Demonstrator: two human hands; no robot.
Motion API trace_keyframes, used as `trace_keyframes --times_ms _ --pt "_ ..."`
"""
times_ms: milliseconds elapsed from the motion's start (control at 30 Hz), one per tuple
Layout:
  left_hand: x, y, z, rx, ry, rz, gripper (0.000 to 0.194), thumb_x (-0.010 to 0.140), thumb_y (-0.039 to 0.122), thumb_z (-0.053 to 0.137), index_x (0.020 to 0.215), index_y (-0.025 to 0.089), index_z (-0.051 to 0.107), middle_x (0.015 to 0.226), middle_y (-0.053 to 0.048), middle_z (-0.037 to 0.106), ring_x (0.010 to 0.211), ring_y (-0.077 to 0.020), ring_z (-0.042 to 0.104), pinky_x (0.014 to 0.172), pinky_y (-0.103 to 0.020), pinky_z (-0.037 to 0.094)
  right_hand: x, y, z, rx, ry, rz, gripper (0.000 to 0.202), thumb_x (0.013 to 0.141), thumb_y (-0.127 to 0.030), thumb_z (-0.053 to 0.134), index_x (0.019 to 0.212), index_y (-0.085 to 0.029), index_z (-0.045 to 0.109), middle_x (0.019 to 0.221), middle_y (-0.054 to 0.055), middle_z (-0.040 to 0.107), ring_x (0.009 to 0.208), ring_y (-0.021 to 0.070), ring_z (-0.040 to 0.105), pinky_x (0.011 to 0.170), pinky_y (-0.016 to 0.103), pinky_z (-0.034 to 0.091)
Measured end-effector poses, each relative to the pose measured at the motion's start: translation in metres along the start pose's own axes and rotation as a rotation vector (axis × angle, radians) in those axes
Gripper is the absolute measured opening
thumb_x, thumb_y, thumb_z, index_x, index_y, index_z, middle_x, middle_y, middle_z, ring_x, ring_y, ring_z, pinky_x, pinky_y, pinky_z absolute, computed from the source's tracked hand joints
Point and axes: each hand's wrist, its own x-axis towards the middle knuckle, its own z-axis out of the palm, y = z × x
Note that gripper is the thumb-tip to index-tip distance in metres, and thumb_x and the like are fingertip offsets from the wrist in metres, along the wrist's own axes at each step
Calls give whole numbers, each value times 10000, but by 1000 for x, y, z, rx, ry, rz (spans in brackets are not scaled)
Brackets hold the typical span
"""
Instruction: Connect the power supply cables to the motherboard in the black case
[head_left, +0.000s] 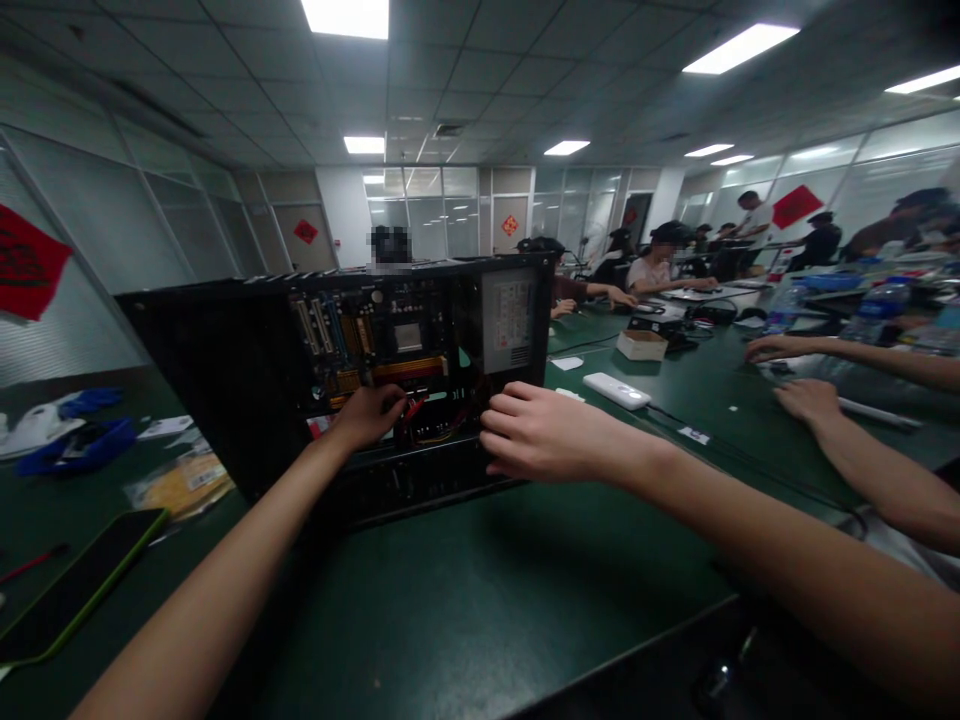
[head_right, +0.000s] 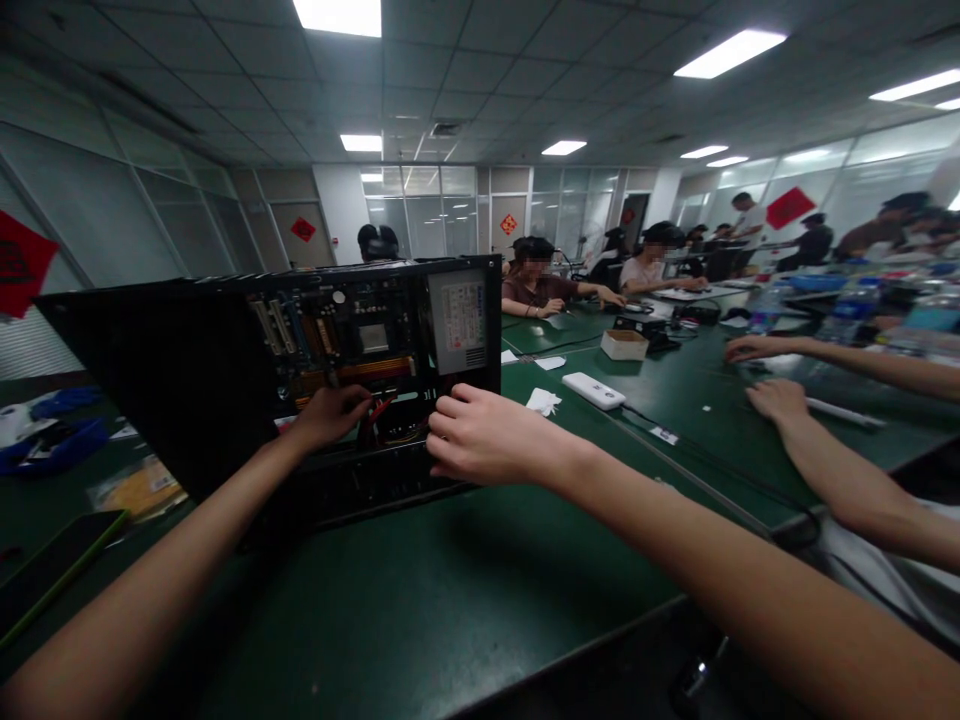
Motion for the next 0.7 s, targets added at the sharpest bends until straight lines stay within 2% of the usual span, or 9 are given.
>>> trace_keyframes --times_ms 133,200,400,533,700 --pt "-3 7 -4 -18 -17 40 326 944 381 474 1031 197 729 968 -52 770 896 -211 709 771 -291 476 7 -4 3 38 -274 153 391 1024 -326 489 775 -154 737 639 80 690 650 207 665 592 300 360" --pt "-5 10 -6 -28 -25 60 321 944 385 482 1020 203 736 991 -47 771 923 -210 704 796 -291 478 10 -5 5 73 -336 189 434 1027 -306 467 734 -162 753 601 83 692 628 213 685 563 292 344" --pt "-5 11 -6 -10 -13 92 325 932 419 508 993 210 750 1000 -57 761 928 -222 695 808 -307 483 16 -5 11 151 -320 213 435 1018 -311 474 754 -153 782 627 115 715 675 238 721 590 294 385" --pt "-6 10 -5 12 -40 44 337 934 440 506 1047 237 750 1034 -49 765 946 -230 703 800 -305 489 20 -6 20 148 -312 167 449 1036 -303 429 806 -127 772 650 123 711 675 252 710 583 313 381" --pt "-6 12 -5 7 -64 36 363 925 500 529 1054 229 733 984 -48 768 900 -231 704 742 -296 472 38 -6 45 169 -140 185 370 1045 -290 398 968 -112 713 879 141 728 805 237 674 656 326 406"
